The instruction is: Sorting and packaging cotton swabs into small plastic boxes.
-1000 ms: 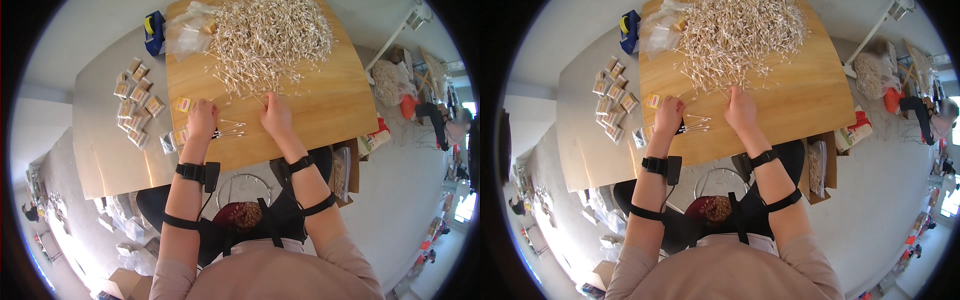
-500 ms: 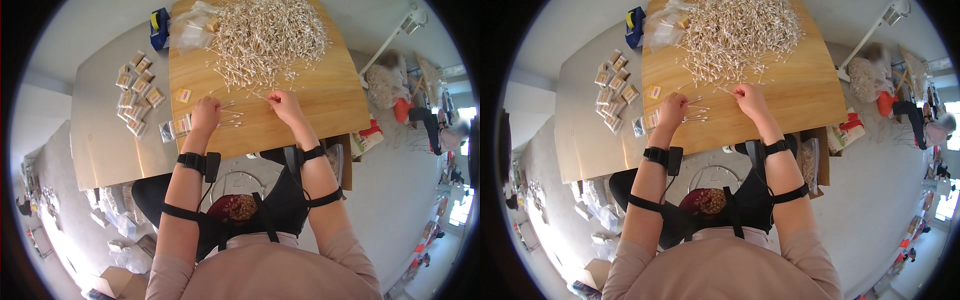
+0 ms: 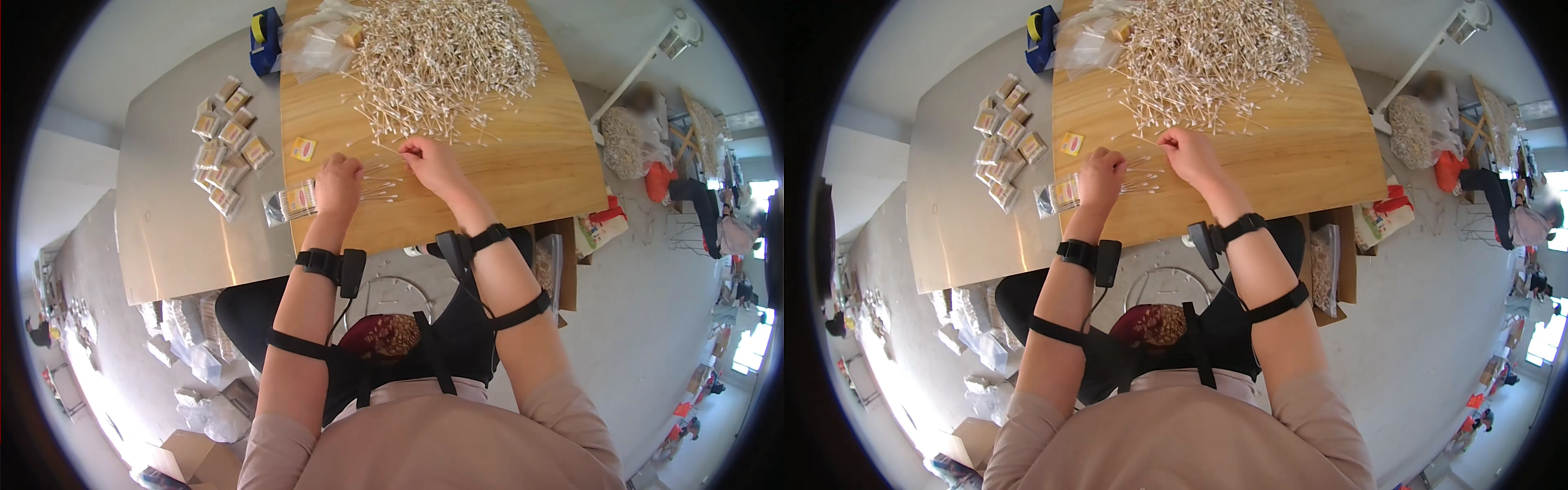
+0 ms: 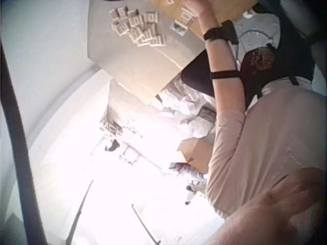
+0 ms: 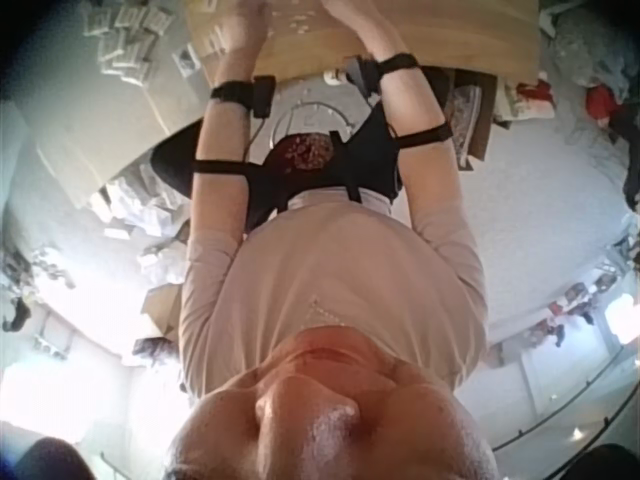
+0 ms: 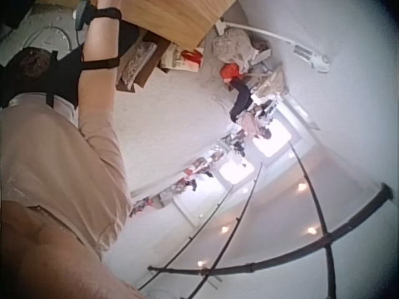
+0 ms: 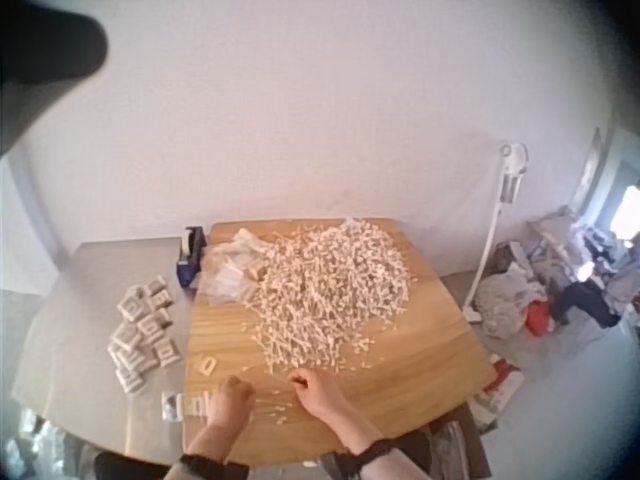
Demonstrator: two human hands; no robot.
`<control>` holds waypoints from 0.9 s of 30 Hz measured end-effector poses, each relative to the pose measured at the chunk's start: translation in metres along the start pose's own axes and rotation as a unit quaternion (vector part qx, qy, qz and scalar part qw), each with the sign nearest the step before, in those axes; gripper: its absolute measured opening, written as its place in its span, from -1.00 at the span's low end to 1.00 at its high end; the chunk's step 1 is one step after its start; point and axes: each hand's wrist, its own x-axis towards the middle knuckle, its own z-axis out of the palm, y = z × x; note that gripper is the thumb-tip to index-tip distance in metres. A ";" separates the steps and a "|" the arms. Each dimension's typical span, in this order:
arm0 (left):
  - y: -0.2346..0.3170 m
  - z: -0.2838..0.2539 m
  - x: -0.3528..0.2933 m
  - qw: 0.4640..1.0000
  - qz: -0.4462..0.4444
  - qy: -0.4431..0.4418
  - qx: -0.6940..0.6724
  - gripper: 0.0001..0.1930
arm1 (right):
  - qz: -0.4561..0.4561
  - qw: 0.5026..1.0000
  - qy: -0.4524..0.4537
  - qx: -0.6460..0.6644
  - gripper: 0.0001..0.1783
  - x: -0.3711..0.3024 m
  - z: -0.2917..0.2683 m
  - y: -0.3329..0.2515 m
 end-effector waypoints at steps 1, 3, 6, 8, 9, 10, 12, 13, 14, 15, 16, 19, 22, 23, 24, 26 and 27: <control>0.001 -0.001 -0.001 0.999 0.024 -0.013 -0.017 -0.95 | -0.011 0.999 -0.026 -0.046 -0.87 0.006 0.004 -0.003; 0.002 -0.002 -0.003 0.998 0.047 -0.027 -0.032 -0.96 | -0.023 0.994 -0.054 -0.090 -0.85 0.015 0.009 -0.006; 0.002 -0.005 -0.008 0.996 0.066 -0.038 -0.042 -0.94 | -0.045 0.982 -0.082 -0.165 -0.84 0.023 0.014 -0.004; 0.004 -0.007 -0.012 0.996 0.069 -0.043 -0.045 -0.93 | -0.082 0.958 -0.091 -0.257 -0.85 0.025 0.014 -0.001; 0.002 -0.007 -0.013 0.996 0.068 -0.043 -0.043 -0.93 | -0.083 0.959 -0.093 -0.255 -0.85 0.025 0.017 -0.003; 0.002 -0.006 -0.014 0.996 0.065 0.001 -0.062 -0.93 | -0.111 0.952 -0.088 -0.272 -0.85 0.024 0.019 -0.004; 0.001 -0.004 -0.014 0.994 0.062 0.044 -0.082 -0.93 | -0.137 0.944 -0.085 -0.288 -0.85 0.019 0.023 -0.005; 0.002 -0.002 -0.012 0.991 0.078 0.068 -0.084 -0.92 | -0.148 0.942 -0.087 -0.289 -0.87 0.015 0.024 -0.006; 0.003 -0.001 -0.011 0.987 0.095 0.091 -0.087 -0.92 | -0.159 0.939 -0.088 -0.291 -0.89 0.012 0.025 -0.006; 0.003 0.001 -0.010 0.987 0.096 0.091 -0.090 -0.92 | -0.158 0.939 -0.087 -0.293 -0.89 0.010 0.024 -0.001; 0.003 0.003 -0.010 0.990 0.099 0.070 -0.075 -0.92 | -0.155 0.955 -0.035 -0.251 -0.92 0.008 0.024 0.003; 0.002 0.003 -0.013 0.992 0.103 0.045 -0.061 -0.93 | -0.117 0.967 0.038 -0.224 -0.93 0.005 0.013 0.007; 0.004 0.002 -0.020 0.991 0.105 0.039 -0.066 -0.93 | -0.100 0.953 0.074 -0.275 -0.83 0.002 0.006 0.011; 0.004 0.001 -0.022 0.991 0.106 0.037 -0.069 -0.94 | -0.119 0.940 0.087 -0.309 -0.76 0.001 0.006 0.014; 0.005 0.002 -0.023 0.991 0.106 0.037 -0.069 -0.94 | -0.119 0.939 0.087 -0.310 -0.76 0.000 0.006 0.017; 0.007 0.002 -0.026 0.989 0.109 0.032 -0.094 -0.91 | -0.092 0.932 0.145 -0.320 -0.73 -0.002 0.008 0.023; 0.007 0.003 -0.028 0.989 0.108 0.033 -0.093 -0.91 | -0.093 0.932 0.144 -0.320 -0.73 -0.002 0.010 0.023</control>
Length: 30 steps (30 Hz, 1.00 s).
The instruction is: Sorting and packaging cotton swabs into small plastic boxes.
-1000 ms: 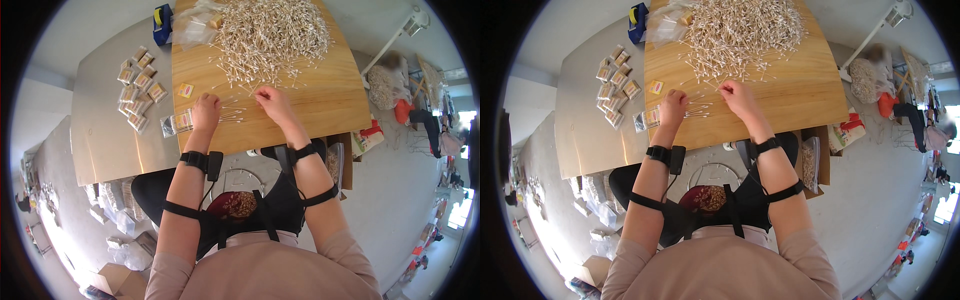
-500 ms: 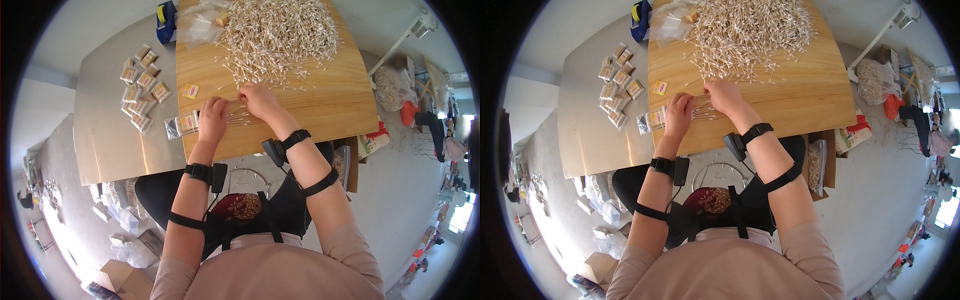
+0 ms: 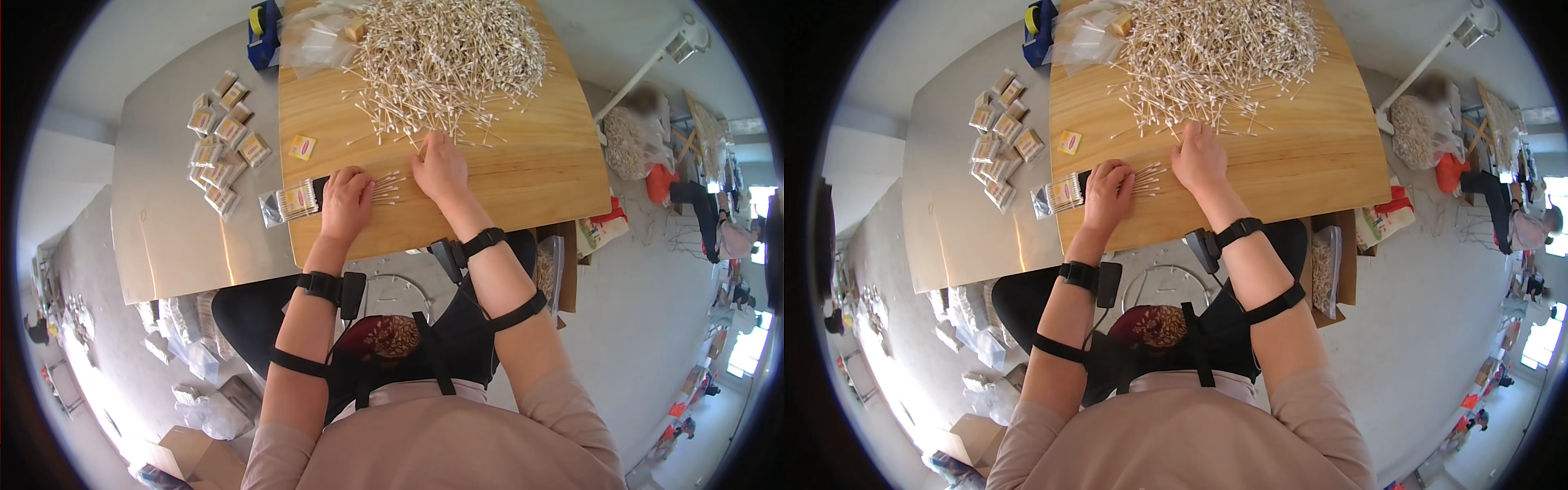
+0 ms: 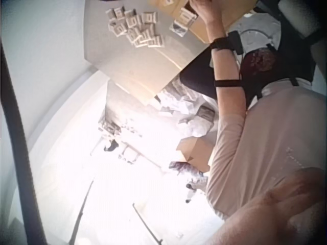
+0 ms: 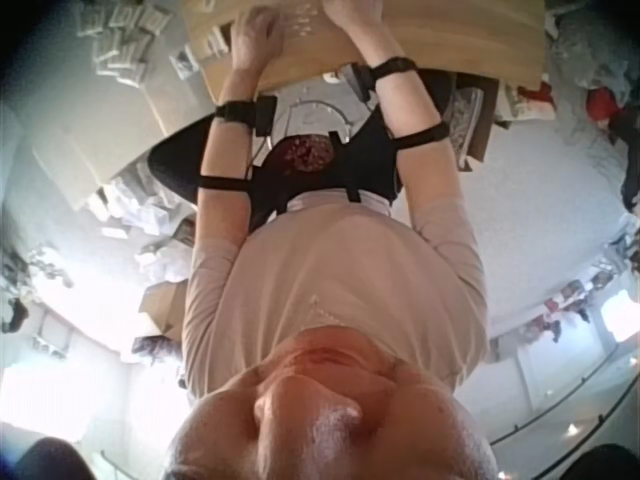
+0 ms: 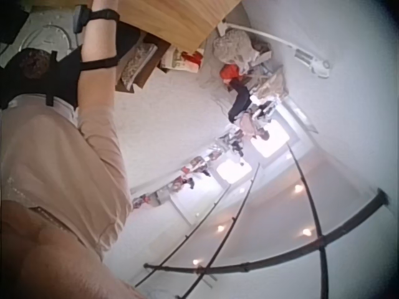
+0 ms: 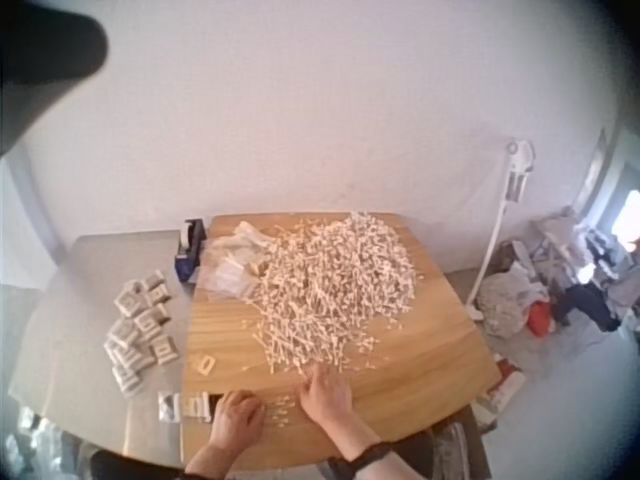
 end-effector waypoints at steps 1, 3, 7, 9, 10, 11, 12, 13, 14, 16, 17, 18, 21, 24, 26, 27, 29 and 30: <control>0.002 0.002 -0.001 1.000 0.001 0.011 0.008 -0.89 | 0.028 1.000 -0.001 -0.011 -0.75 -0.001 0.001 -0.001; 0.005 0.004 -0.003 1.000 0.002 0.022 0.016 -0.88 | 0.056 0.998 -0.001 -0.023 -0.77 -0.002 0.002 0.000; 0.005 0.007 -0.005 0.999 0.019 0.021 0.021 -0.85 | 0.063 0.997 -0.013 -0.040 -0.85 -0.008 -0.003 0.007; 0.002 0.007 -0.006 0.999 0.020 0.028 0.010 -0.85 | 0.065 0.997 -0.015 -0.032 -0.87 -0.012 -0.006 0.009; 0.000 0.008 -0.007 0.999 -0.005 0.049 -0.022 -0.84 | 0.056 0.998 -0.021 -0.020 -0.89 -0.015 -0.007 0.011; -0.002 0.009 -0.008 0.996 -0.029 0.070 -0.055 -0.83 | 0.046 0.999 -0.027 -0.007 -0.92 -0.018 -0.008 0.013; -0.002 0.008 -0.007 0.995 -0.029 0.072 -0.056 -0.83 | 0.045 0.999 -0.026 -0.008 -0.92 -0.021 -0.011 0.013; -0.002 0.007 -0.005 0.994 -0.023 0.087 -0.061 -0.83 | 0.033 0.999 -0.021 -0.002 -0.93 -0.025 -0.012 0.012; -0.002 0.006 -0.004 0.992 -0.016 0.103 -0.065 -0.83 | 0.021 1.000 -0.015 0.004 -0.94 -0.027 -0.014 0.010; -0.005 0.007 -0.002 0.993 -0.021 0.102 -0.060 -0.81 | 0.002 1.000 -0.015 0.007 -0.94 -0.029 -0.015 0.005; -0.007 0.007 0.000 0.993 -0.025 0.101 -0.055 -0.80 | -0.017 1.000 -0.016 0.010 -0.94 -0.029 -0.015 0.002; -0.008 0.008 0.004 0.993 -0.022 0.102 -0.056 -0.80 | -0.018 1.000 -0.013 0.009 -0.94 -0.028 -0.014 0.002; -0.011 0.009 0.020 0.995 -0.049 0.083 0.010 -0.77 | -0.030 0.999 -0.034 0.002 -0.95 -0.022 -0.012 0.003; -0.015 0.009 0.038 0.994 -0.078 0.051 0.049 -0.73 | -0.071 0.997 -0.038 0.019 -0.94 -0.014 -0.009 0.004; -0.020 0.012 0.048 0.990 -0.093 0.066 0.083 -0.78 | -0.110 0.992 -0.061 0.022 -0.95 -0.011 -0.005 0.000; -0.023 0.013 0.051 0.990 -0.091 0.070 0.083 -0.78 | -0.113 0.992 -0.058 0.022 -0.95 -0.010 -0.004 -0.005; -0.032 0.013 0.057 0.986 -0.117 0.020 0.119 -0.82 | -0.145 0.983 -0.100 0.056 -0.97 -0.010 0.000 -0.015; -0.033 0.013 0.060 0.986 -0.116 0.021 0.117 -0.82 | -0.145 0.983 -0.099 0.054 -0.97 -0.011 0.000 -0.016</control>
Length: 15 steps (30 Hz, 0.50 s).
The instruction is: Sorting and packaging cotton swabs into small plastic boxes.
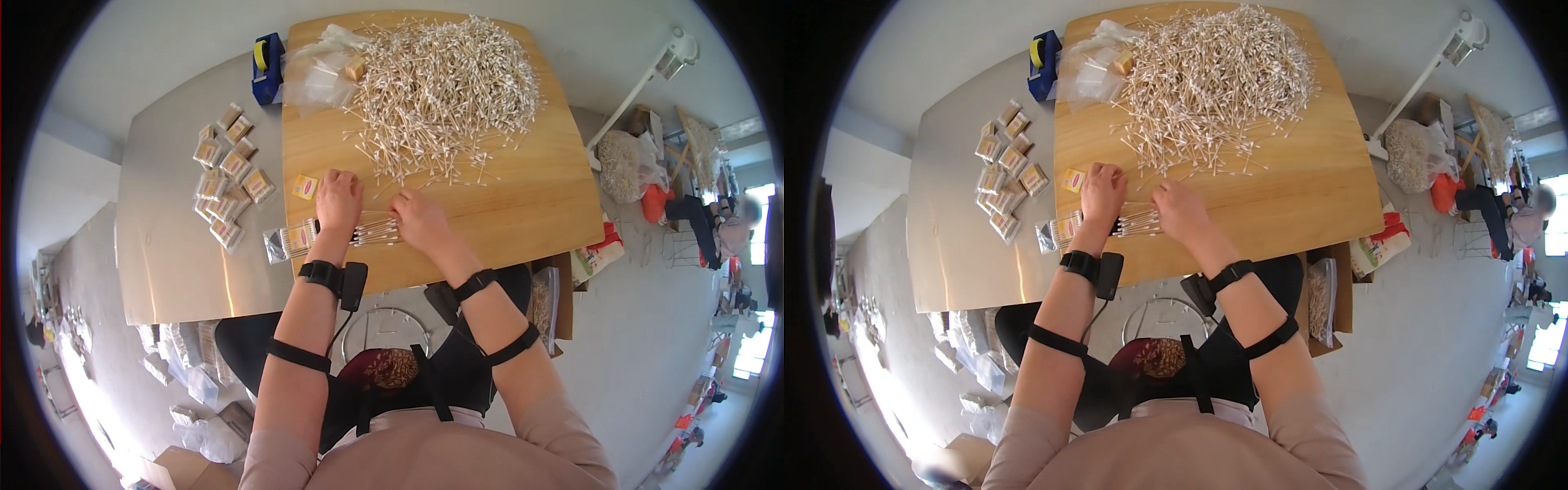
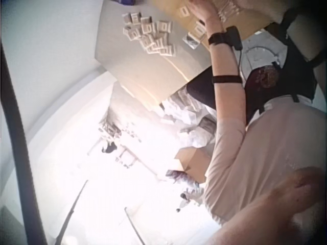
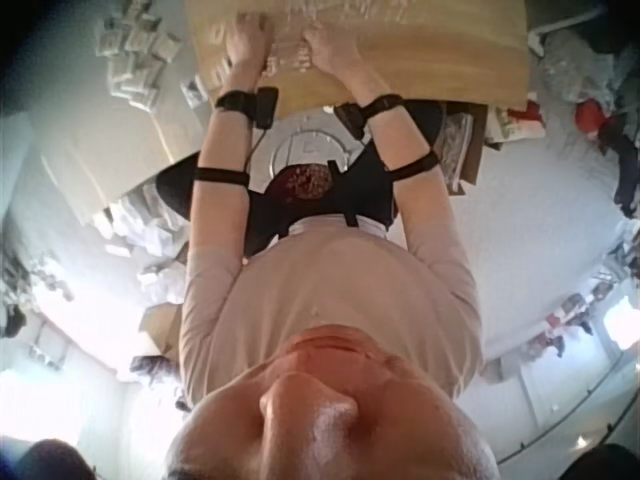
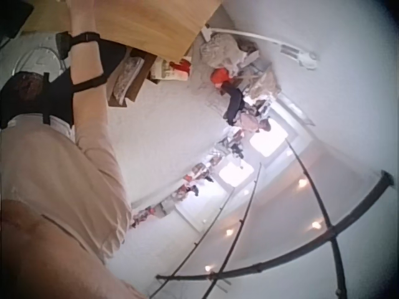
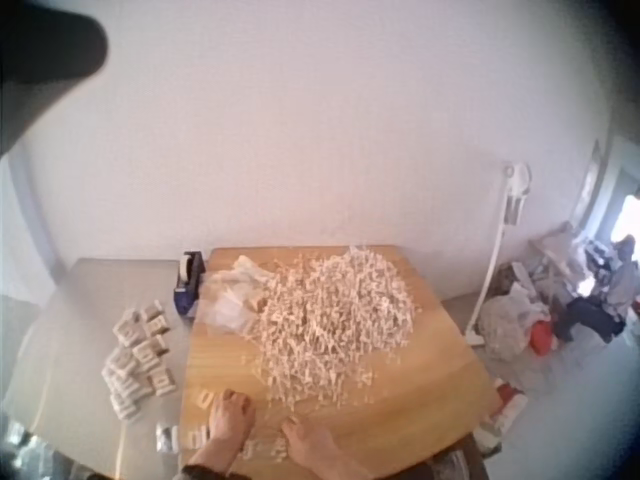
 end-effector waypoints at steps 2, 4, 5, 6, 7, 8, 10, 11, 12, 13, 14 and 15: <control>-0.001 0.000 0.005 1.000 -0.008 -0.024 -0.007 -0.89 | 0.004 0.998 0.007 0.065 -0.97 0.000 0.001 0.000; 0.000 -0.003 0.008 0.999 -0.005 -0.034 -0.015 -0.90 | 0.039 0.994 0.028 0.097 -0.95 -0.001 -0.003 0.006; 0.001 -0.004 0.009 0.999 -0.002 -0.044 -0.023 -0.90 | 0.074 0.988 0.050 0.127 -0.94 -0.002 -0.005 0.009; 0.000 -0.004 0.009 0.999 -0.002 -0.045 -0.022 -0.90 | 0.074 0.988 0.049 0.129 -0.94 -0.001 -0.007 0.014; 0.000 -0.005 0.008 0.999 -0.005 -0.038 -0.035 -0.90 | 0.079 0.987 0.070 0.122 -0.93 0.000 -0.009 0.018; 0.001 -0.006 0.007 0.998 -0.007 -0.032 -0.048 -0.90 | 0.083 0.986 0.092 0.114 -0.92 0.001 -0.010 0.022; 0.006 -0.006 0.003 0.995 -0.025 -0.032 -0.086 -0.91 | 0.085 0.986 0.090 0.115 -0.93 0.004 -0.013 0.022; 0.010 -0.006 0.000 0.991 -0.043 -0.031 -0.124 -0.91 | 0.086 0.986 0.088 0.114 -0.93 0.005 -0.016 0.022; 0.013 -0.003 -0.003 0.991 -0.042 -0.029 -0.124 -0.91 | 0.084 0.986 0.090 0.114 -0.93 0.005 -0.016 0.023; 0.017 0.000 -0.007 0.986 -0.040 -0.044 -0.157 -0.91 | 0.065 0.989 0.074 0.109 -0.94 0.003 -0.016 0.025; 0.020 0.004 -0.007 0.979 -0.037 -0.060 -0.190 -0.90 | 0.045 0.992 0.058 0.104 -0.95 0.001 -0.017 0.026; 0.022 0.004 -0.007 0.979 -0.037 -0.059 -0.189 -0.90 | 0.044 0.992 0.058 0.104 -0.95 -0.004 -0.017 0.026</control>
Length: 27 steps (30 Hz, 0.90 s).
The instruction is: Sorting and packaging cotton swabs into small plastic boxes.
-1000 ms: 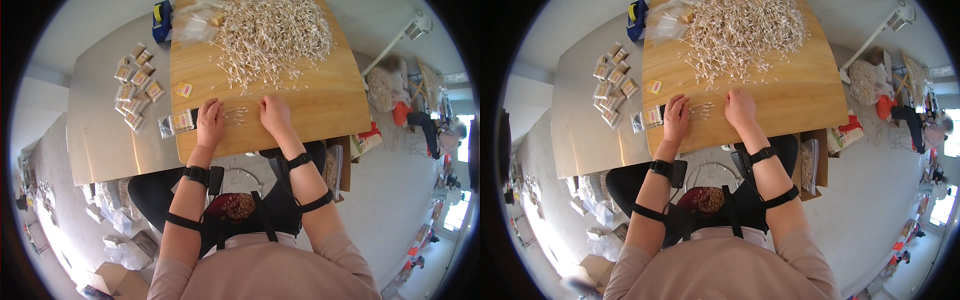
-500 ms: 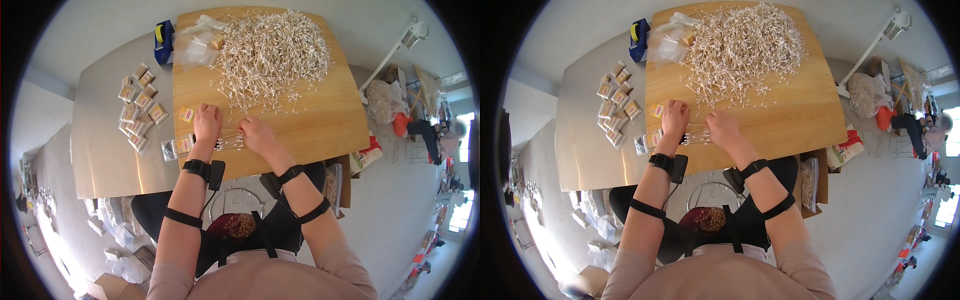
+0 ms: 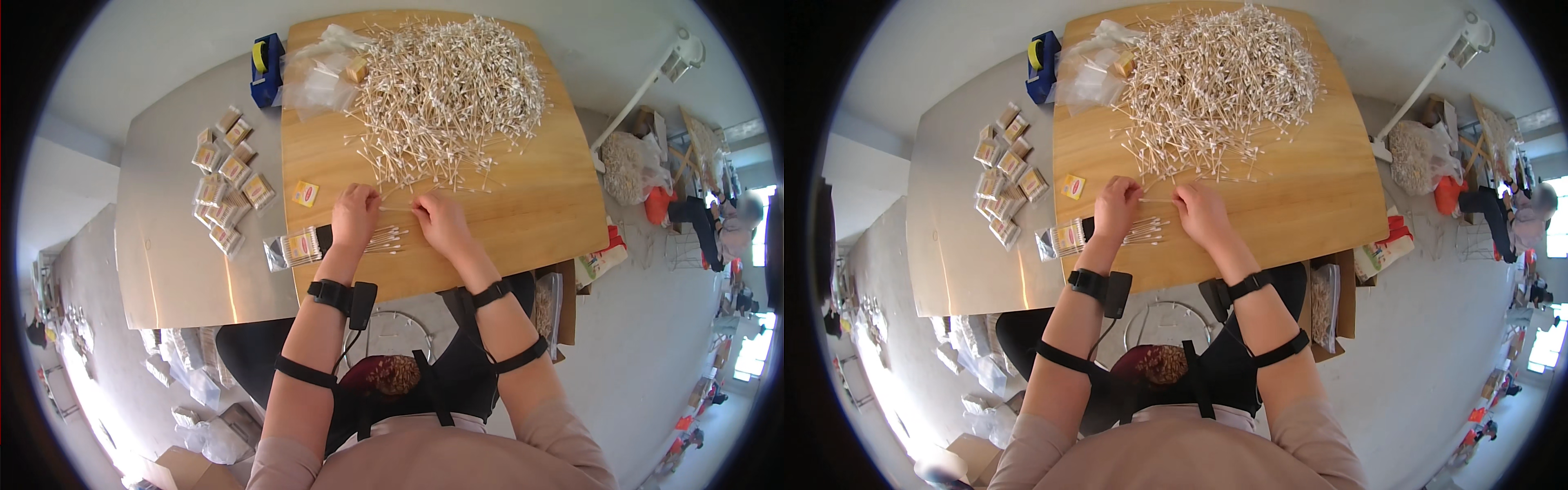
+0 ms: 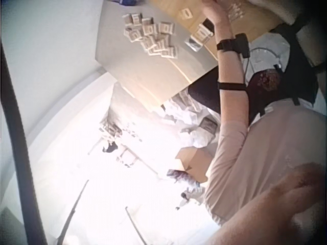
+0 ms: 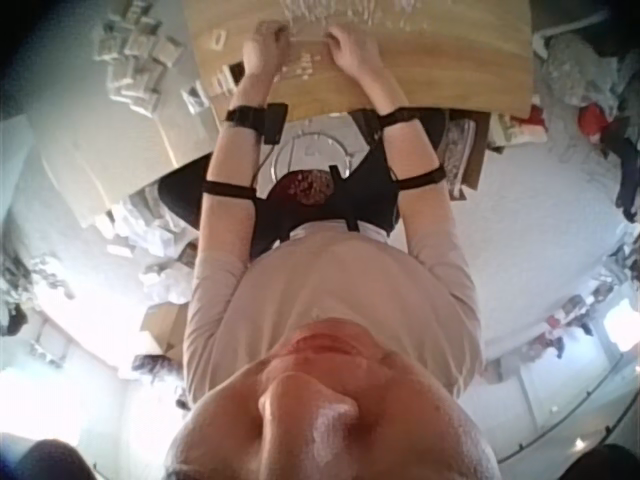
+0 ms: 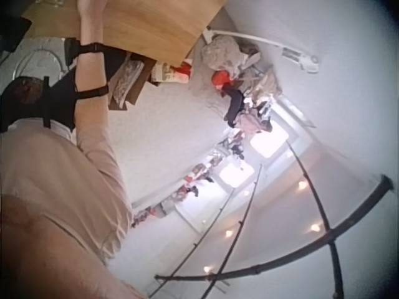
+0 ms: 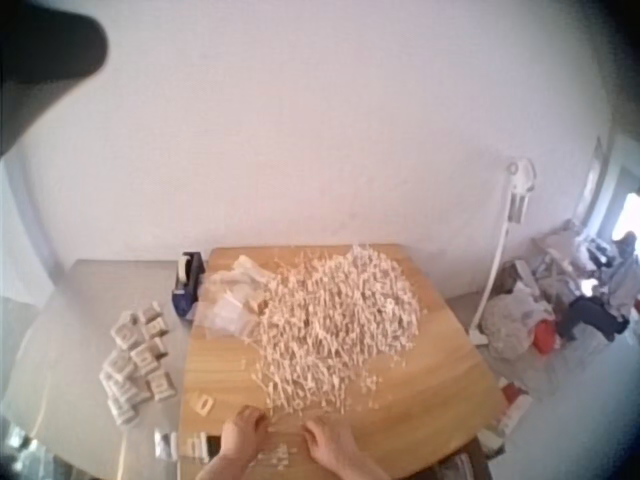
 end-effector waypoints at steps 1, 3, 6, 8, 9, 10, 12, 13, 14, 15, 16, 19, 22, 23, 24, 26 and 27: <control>0.002 0.001 0.000 0.999 0.021 -0.008 0.023 -0.90 | 0.015 1.000 0.006 0.013 -0.95 -0.005 -0.002 0.000; 0.005 0.004 0.000 0.998 0.042 -0.019 0.044 -0.91 | 0.033 0.999 0.011 0.025 -0.95 -0.017 -0.006 0.004; 0.010 0.010 0.003 0.994 0.041 -0.026 0.096 -0.91 | 0.109 0.990 0.062 0.069 -0.91 -0.033 -0.013 0.012; 0.015 0.010 0.003 0.993 0.031 -0.032 0.112 -0.92 | 0.145 0.983 0.060 0.096 -0.88 -0.039 -0.018 0.014; 0.014 0.010 0.003 0.993 0.031 -0.032 0.112 -0.92 | 0.145 0.983 0.060 0.095 -0.88 -0.040 -0.019 0.014; 0.013 0.010 0.004 0.990 0.044 -0.028 0.129 -0.92 | 0.144 0.983 0.064 0.094 -0.88 -0.041 -0.018 0.014; 0.011 0.008 0.003 0.987 0.056 -0.022 0.148 -0.91 | 0.142 0.983 0.066 0.093 -0.89 -0.042 -0.016 0.014; 0.009 0.005 0.002 0.991 0.052 -0.018 0.124 -0.91 | 0.145 0.982 0.073 0.101 -0.89 -0.043 -0.015 0.013; 0.008 0.002 0.001 0.994 0.047 -0.013 0.101 -0.90 | 0.147 0.980 0.079 0.110 -0.90 -0.043 -0.013 0.013; 0.009 -0.003 -0.001 0.994 0.046 -0.015 0.101 -0.90 | 0.150 0.979 0.078 0.111 -0.90 -0.045 -0.013 0.015; 0.010 -0.009 -0.005 0.994 0.037 -0.036 0.093 -0.90 | 0.175 0.973 0.077 0.128 -0.90 -0.046 -0.015 0.019; 0.002 -0.028 -0.012 0.989 0.019 -0.107 0.099 -0.91 | 0.219 0.960 0.065 0.164 -0.90 -0.044 -0.017 0.025; 0.000 -0.037 -0.017 0.981 -0.010 -0.160 0.107 -0.91 | 0.237 0.959 0.035 0.154 -0.88 -0.036 -0.021 0.009; 0.002 -0.040 -0.017 0.981 -0.028 -0.162 0.103 -0.91 | 0.236 0.963 0.017 0.128 -0.86 -0.032 -0.021 0.002; 0.001 -0.039 -0.017 0.981 -0.027 -0.161 0.103 -0.91 | 0.234 0.964 0.018 0.128 -0.86 -0.028 -0.018 -0.001; -0.002 -0.038 -0.018 0.988 -0.015 -0.124 0.093 -0.90 | 0.171 0.980 -0.011 0.097 -0.83 -0.018 -0.011 -0.007; -0.003 -0.037 -0.019 0.988 -0.013 -0.123 0.092 -0.90 | 0.170 0.981 -0.010 0.097 -0.83 -0.012 -0.008 -0.008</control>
